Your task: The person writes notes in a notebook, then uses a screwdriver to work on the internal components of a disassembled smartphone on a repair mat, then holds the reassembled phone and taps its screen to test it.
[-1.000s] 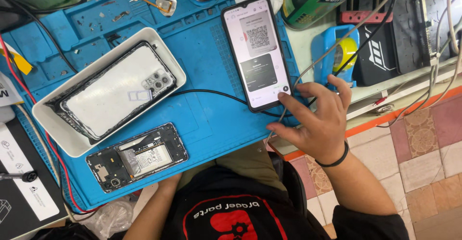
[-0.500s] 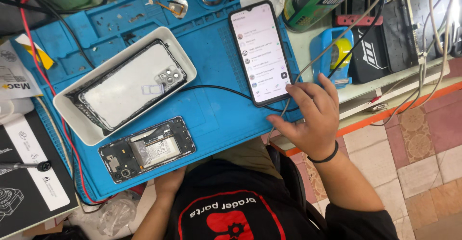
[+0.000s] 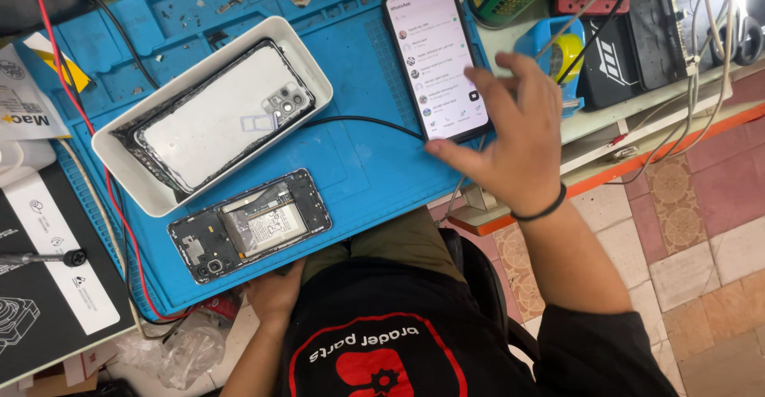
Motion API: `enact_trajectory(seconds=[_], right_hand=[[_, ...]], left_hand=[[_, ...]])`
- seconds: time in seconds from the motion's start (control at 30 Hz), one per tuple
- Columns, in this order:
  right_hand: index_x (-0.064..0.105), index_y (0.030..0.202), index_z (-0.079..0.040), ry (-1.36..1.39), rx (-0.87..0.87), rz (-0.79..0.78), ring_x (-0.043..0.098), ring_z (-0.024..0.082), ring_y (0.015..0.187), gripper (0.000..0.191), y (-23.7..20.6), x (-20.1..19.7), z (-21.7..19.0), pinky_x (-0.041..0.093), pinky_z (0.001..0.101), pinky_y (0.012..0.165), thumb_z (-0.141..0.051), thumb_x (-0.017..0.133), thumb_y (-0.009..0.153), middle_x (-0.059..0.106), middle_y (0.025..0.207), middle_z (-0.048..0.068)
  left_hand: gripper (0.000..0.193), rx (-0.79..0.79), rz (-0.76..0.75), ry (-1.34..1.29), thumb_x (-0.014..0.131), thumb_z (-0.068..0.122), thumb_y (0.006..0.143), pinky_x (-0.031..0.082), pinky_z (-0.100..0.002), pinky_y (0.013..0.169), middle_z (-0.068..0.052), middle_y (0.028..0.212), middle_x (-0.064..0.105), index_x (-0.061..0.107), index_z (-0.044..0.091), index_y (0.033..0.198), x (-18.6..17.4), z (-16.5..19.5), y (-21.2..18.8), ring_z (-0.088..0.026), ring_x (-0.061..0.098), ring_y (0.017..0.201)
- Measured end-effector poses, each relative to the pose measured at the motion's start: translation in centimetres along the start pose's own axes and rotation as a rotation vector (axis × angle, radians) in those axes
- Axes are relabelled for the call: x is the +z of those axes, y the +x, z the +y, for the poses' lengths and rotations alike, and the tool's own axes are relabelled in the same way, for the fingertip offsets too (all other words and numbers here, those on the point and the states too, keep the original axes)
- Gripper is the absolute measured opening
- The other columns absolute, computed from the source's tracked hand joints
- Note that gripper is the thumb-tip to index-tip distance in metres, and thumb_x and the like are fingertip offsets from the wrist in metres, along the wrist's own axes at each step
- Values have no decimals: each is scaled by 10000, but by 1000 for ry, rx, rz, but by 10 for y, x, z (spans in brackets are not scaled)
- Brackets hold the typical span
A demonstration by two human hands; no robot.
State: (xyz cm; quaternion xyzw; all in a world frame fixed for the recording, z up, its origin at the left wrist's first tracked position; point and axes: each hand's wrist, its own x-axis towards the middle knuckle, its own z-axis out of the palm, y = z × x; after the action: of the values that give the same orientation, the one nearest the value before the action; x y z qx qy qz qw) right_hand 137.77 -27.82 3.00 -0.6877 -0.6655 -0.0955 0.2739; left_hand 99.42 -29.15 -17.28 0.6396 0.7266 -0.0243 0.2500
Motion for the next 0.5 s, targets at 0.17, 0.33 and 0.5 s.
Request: enact_trajectory(seconds=[0.17,0.33,0.5], right_hand=[[631,1344,-39,-49,-35,-28,559,343,1162,822,25,7,5,429,472,1015,-667,883,877,542,1358,162],[632,1355,-54,-70,-39,-41,572,337,1147,817,39,13,3,428,471,993,-632,868,828,555,1270,142],[625,1428,-52,-67,-1,-97,590,353,1070,918,46,20,3,441,487,924,-684,893,818,566,1206,161]], left_hand=[[1111,-22,-64,23,519,835,808,194,-498,1227,-228,1645,259,296,82,1594,1,-4,3,-412,221,1518],[1090,22,-26,14,503,837,814,208,-523,1197,-215,1640,281,315,101,1596,1,-6,5,-431,237,1491],[1028,-41,-97,-31,528,829,781,310,-525,1157,-182,1601,386,418,162,1555,-3,-9,6,-431,341,1451]])
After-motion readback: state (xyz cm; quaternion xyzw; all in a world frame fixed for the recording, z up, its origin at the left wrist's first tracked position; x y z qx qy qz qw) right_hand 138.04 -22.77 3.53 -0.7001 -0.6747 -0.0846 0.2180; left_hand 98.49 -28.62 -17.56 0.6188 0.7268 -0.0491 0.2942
